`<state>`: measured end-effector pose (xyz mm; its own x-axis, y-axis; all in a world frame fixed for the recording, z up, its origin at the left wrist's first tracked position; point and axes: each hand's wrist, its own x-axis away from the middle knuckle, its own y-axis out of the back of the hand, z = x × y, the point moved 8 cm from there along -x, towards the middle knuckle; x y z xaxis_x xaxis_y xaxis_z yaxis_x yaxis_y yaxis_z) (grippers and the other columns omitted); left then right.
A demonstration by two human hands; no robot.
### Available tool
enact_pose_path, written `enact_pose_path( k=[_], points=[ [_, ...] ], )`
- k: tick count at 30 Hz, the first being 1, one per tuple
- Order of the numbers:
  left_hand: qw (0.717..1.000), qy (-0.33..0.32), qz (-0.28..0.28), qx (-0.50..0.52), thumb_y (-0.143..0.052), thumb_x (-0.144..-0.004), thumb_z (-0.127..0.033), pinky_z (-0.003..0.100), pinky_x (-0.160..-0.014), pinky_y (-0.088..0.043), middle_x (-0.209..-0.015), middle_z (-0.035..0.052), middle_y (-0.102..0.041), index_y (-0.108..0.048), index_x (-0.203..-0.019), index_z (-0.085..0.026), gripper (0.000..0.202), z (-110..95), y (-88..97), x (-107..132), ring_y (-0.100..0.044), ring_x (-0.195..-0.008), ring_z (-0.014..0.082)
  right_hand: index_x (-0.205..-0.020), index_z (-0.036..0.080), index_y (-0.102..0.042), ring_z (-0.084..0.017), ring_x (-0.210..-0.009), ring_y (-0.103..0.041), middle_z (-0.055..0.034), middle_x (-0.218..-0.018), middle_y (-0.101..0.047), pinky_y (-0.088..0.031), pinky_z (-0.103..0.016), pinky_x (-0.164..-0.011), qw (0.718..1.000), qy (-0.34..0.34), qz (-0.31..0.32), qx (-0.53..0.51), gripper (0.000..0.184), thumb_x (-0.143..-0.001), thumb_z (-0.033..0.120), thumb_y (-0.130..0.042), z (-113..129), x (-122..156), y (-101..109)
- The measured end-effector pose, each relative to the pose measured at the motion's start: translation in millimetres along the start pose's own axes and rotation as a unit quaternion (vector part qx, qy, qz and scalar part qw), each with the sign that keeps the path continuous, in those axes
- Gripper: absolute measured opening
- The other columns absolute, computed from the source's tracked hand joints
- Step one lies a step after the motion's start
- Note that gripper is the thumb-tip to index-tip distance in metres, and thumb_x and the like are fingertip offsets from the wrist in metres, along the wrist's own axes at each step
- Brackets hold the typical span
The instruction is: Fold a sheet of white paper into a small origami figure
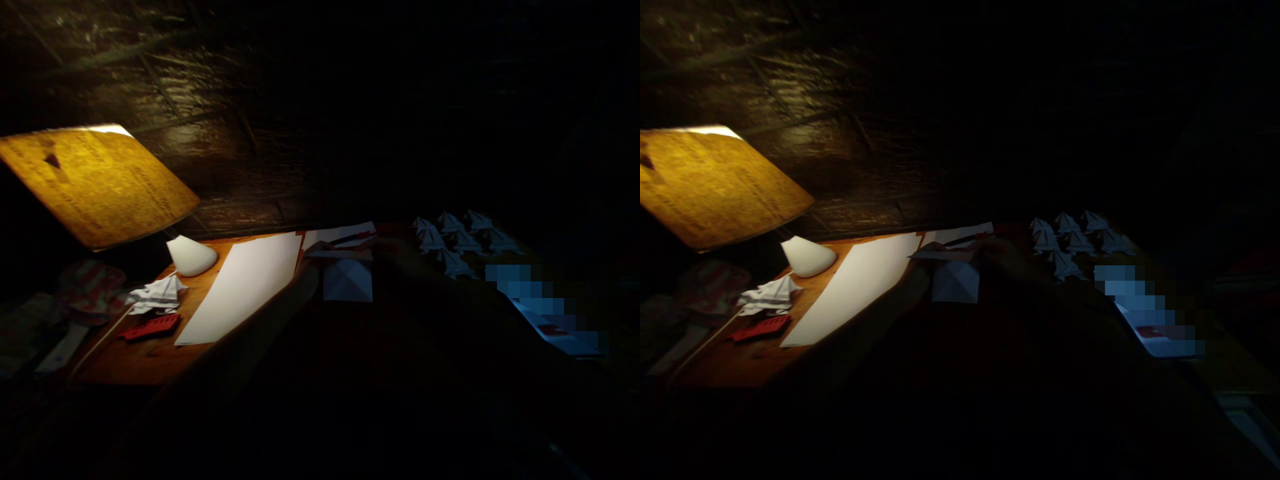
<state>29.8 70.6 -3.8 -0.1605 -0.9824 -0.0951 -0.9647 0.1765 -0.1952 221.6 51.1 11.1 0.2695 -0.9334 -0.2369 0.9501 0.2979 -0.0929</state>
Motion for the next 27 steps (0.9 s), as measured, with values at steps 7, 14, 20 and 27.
enact_pose_path(
  k=[7, 14, 20, 27],
  points=[
    [0.999, -0.009, 0.010, 0.038, -0.078, -0.067, -0.020, 0.031, -0.074, -0.053, -0.092, 0.0025, -0.068, -0.059, -0.096, -0.018, 0.035, -0.9, -6.5, -2.2, -0.067, -0.082, 0.0166, -0.067, 0.018, -0.067, -0.012, -0.056, -0.046, 0.0016, -0.061, -0.056, -0.033, -0.027, -0.054, 0.988, 0.000, -0.140, 0.060, 0.037, -0.068, 0.053, -0.076, 6.1, -5.2, 27.5],
    [0.999, 0.009, 0.029, 0.026, -0.078, -0.073, -0.024, 0.032, -0.067, -0.056, -0.083, 0.0019, -0.066, -0.056, -0.091, -0.018, 0.029, -0.9, -8.2, 0.0, -0.069, -0.071, 0.0169, -0.066, 0.019, -0.064, -0.013, -0.057, -0.049, 0.0005, -0.062, -0.058, -0.034, -0.027, -0.052, 0.978, -0.004, -0.199, 0.069, 0.037, -0.062, 0.055, -0.075, 13.0, -4.3, 41.5],
    [1.000, -0.005, 0.010, 0.001, -0.077, -0.074, -0.025, 0.031, -0.071, -0.054, -0.086, 0.0034, -0.068, -0.061, -0.088, -0.017, 0.022, 3.0, -4.7, -5.9, -0.068, -0.077, 0.0167, -0.061, 0.020, -0.059, -0.010, -0.050, -0.042, 0.0033, -0.055, -0.051, -0.028, -0.026, -0.048, 0.980, -0.004, -0.190, 0.057, 0.031, -0.067, 0.047, -0.073, 18.0, -2.4, 35.1],
    [0.999, -0.033, -0.004, 0.005, -0.080, -0.074, -0.030, 0.034, -0.082, -0.055, -0.096, 0.0049, -0.071, -0.065, -0.095, -0.018, 0.028, -7.8, -5.5, -0.1, -0.069, -0.089, 0.0200, -0.068, 0.019, -0.066, -0.012, -0.053, -0.049, 0.0015, -0.061, -0.059, -0.034, -0.026, -0.050, 0.988, -0.053, -0.112, 0.093, 0.029, -0.070, 0.046, -0.074, 3.4, -1.6, 21.9]
  ],
)
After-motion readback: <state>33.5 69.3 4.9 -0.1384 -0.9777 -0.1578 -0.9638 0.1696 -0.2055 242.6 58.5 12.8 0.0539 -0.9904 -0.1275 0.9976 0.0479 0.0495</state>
